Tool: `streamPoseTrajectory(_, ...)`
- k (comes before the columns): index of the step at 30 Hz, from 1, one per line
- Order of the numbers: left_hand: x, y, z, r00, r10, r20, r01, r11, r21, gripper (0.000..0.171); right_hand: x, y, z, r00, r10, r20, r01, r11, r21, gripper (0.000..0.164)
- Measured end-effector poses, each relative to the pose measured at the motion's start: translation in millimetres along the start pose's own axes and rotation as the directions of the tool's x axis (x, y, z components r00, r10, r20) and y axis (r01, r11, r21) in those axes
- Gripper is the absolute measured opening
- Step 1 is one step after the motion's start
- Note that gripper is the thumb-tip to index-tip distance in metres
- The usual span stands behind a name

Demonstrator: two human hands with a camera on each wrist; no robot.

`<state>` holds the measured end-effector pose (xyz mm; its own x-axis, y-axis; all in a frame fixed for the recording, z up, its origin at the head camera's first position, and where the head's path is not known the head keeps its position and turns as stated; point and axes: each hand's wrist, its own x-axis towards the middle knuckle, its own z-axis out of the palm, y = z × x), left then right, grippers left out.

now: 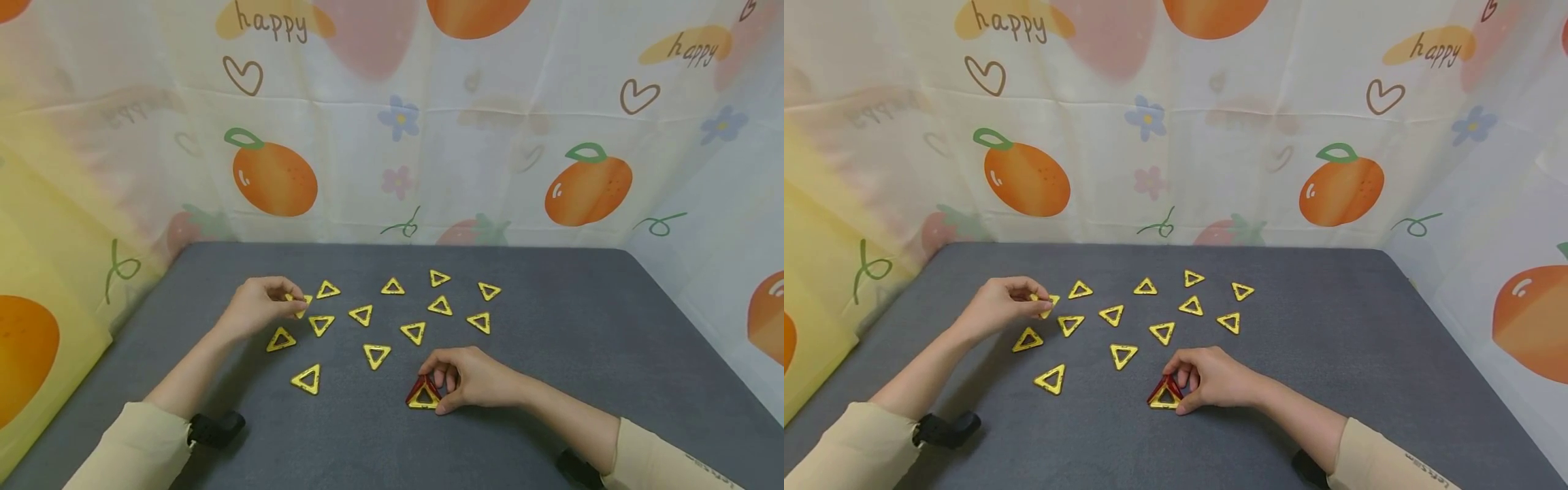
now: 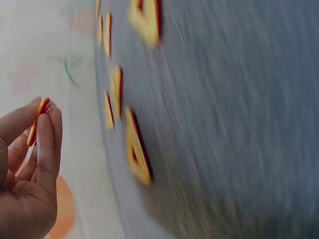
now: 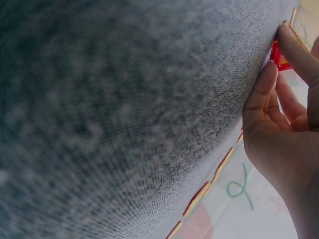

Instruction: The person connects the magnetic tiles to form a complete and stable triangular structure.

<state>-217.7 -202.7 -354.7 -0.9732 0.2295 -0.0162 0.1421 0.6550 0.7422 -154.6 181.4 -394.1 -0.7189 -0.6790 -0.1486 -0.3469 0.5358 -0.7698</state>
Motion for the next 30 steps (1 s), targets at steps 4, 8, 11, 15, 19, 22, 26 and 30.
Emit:
streamPoseTrajectory(4, -1.9, 19.6, 16.5, 0.996, 0.061, 0.067, -0.058, 0.997, -0.042, 0.018, 0.2, 0.2, -0.2, 1.000, 0.000, -0.001, 0.000, 1.000, 0.002, 0.047)
streamPoseTrajectory(8, -5.0, 38.1, 32.0, 0.984, 0.116, 0.133, -0.108, 0.992, -0.065, 0.010, 0.4, 0.2, -0.1, 1.000, -0.004, -0.002, 0.004, 1.000, -0.003, 0.048)
streamPoseTrajectory(11, -8.1, 50.3, 43.2, 0.968, 0.162, 0.190, -0.147, 0.985, -0.090, 0.008, 0.4, 0.5, 0.0, 1.000, -0.005, -0.002, 0.005, 1.000, -0.003, 0.048)
streamPoseTrajectory(15, -14.3, 63.8, 56.0, 0.929, 0.247, 0.275, -0.216, 0.967, -0.139, 0.013, 0.7, 0.7, 0.2, 1.000, -0.004, -0.003, 0.004, 1.000, -0.006, 0.048)
streamPoseTrajectory(19, -20.0, 76.0, 66.0, 0.874, 0.323, 0.364, -0.276, 0.945, -0.176, 0.018, 1.2, 0.4, 0.2, 1.000, -0.005, -0.005, 0.005, 1.000, -0.008, 0.048)
streamPoseTrajectory(22, -23.8, 83.0, 73.3, 0.843, 0.354, 0.404, -0.300, 0.934, -0.193, 0.018, 1.5, 0.1, 0.2, 1.000, -0.004, -0.003, 0.004, 1.000, -0.002, 0.048)
streamPoseTrajectory(26, -28.8, 89.4, 83.9, 0.835, 0.367, 0.411, -0.297, 0.928, -0.226, 0.014, 1.5, 0.2, 0.4, 1.000, -0.001, -0.001, 0.001, 1.000, 0.003, 0.047)
streamPoseTrajectory(30, -33.6, 93.0, 95.1, 0.832, 0.387, 0.398, -0.308, 0.918, -0.249, 0.014, 1.0, 0.6, -0.1, 1.000, -0.001, -0.004, 0.001, 1.000, -0.001, 0.047)
